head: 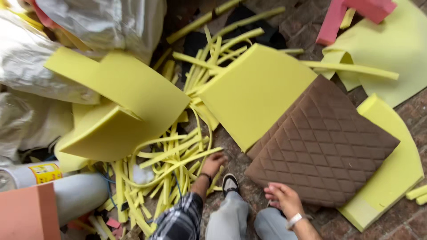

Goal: The person staples a brown quilted fabric onto a foam cushion using a pneumatic staple gun, trims excess fabric with scissors, and then places a yellow foam sheet and a second quilted cover on the workbench.

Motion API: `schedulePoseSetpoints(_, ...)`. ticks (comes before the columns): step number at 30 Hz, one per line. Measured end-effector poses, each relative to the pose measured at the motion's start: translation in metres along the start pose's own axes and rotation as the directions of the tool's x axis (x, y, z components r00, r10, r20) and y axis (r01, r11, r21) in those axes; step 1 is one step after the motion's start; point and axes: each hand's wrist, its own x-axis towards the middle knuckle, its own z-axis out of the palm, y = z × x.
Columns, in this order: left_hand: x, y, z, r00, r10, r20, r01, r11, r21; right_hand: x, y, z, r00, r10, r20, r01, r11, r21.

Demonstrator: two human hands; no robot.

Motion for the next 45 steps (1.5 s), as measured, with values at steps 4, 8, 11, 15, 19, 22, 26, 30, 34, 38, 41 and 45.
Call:
schedulePoseSetpoints(4, 0.121, -0.034, 0.020, 0.980, -0.165, -0.110, 0.168, 0.986, 0.019, 0.094, 0.030, -0.003, 1.000, -0.009, 0.015, 0.009, 1.000, -0.006)
schedulePoseSetpoints(8, 0.204, -0.071, 0.062, 0.990, -0.102, -0.100, 0.116, 0.983, 0.144, 0.175, 0.053, -0.030, 0.999, -0.009, 0.053, 0.011, 0.999, -0.036)
schedulePoseSetpoints(11, 0.269, -0.092, 0.091, 0.976, -0.190, -0.104, 0.186, 0.982, -0.045, 0.227, 0.070, -0.059, 0.996, 0.010, 0.091, -0.004, 0.998, -0.065)
schedulePoseSetpoints(15, 0.308, -0.126, 0.111, 0.956, -0.225, -0.187, 0.153, 0.929, -0.338, 0.254, 0.099, -0.088, 0.997, 0.021, 0.072, -0.016, 0.997, -0.075)
schedulePoseSetpoints(19, 0.309, -0.092, 0.101, 0.916, -0.349, -0.200, 0.171, 0.788, -0.592, 0.254, 0.105, -0.092, 0.992, 0.112, 0.052, -0.110, 0.993, -0.050)
schedulePoseSetpoints(22, 0.263, -0.057, 0.092, 0.955, -0.294, -0.028, 0.212, 0.748, -0.629, 0.237, 0.106, -0.111, 0.988, 0.116, 0.100, -0.126, 0.986, 0.105)
schedulePoseSetpoints(26, 0.202, 0.051, 0.086, 0.942, -0.096, -0.321, -0.040, 0.919, -0.391, 0.198, 0.095, -0.088, 0.976, 0.218, 0.027, -0.218, 0.951, 0.218)
schedulePoseSetpoints(30, 0.112, 0.191, 0.068, 0.842, 0.088, -0.532, -0.212, 0.961, -0.177, 0.126, 0.041, -0.054, 0.987, 0.153, 0.048, -0.160, 0.960, 0.230)
schedulePoseSetpoints(34, -0.021, 0.300, 0.020, 0.703, 0.362, -0.613, -0.311, 0.931, 0.193, 0.034, -0.018, -0.030, 0.977, 0.088, 0.192, -0.082, 0.996, -0.039)
schedulePoseSetpoints(38, -0.188, 0.333, -0.046, 0.566, 0.493, -0.661, -0.397, 0.865, 0.305, -0.035, -0.047, 0.004, 0.950, 0.122, 0.288, -0.031, 0.952, -0.303)
schedulePoseSetpoints(41, -0.303, 0.326, -0.092, 0.515, 0.405, -0.755, -0.396, 0.894, 0.209, -0.085, -0.072, 0.030, 0.917, 0.192, 0.351, -0.049, 0.925, -0.378)
schedulePoseSetpoints(45, -0.452, 0.273, -0.147, 0.366, 0.246, -0.897, -0.495, 0.868, 0.036, -0.164, -0.085, 0.094, 0.863, 0.167, 0.477, -0.042, 0.965, -0.260)
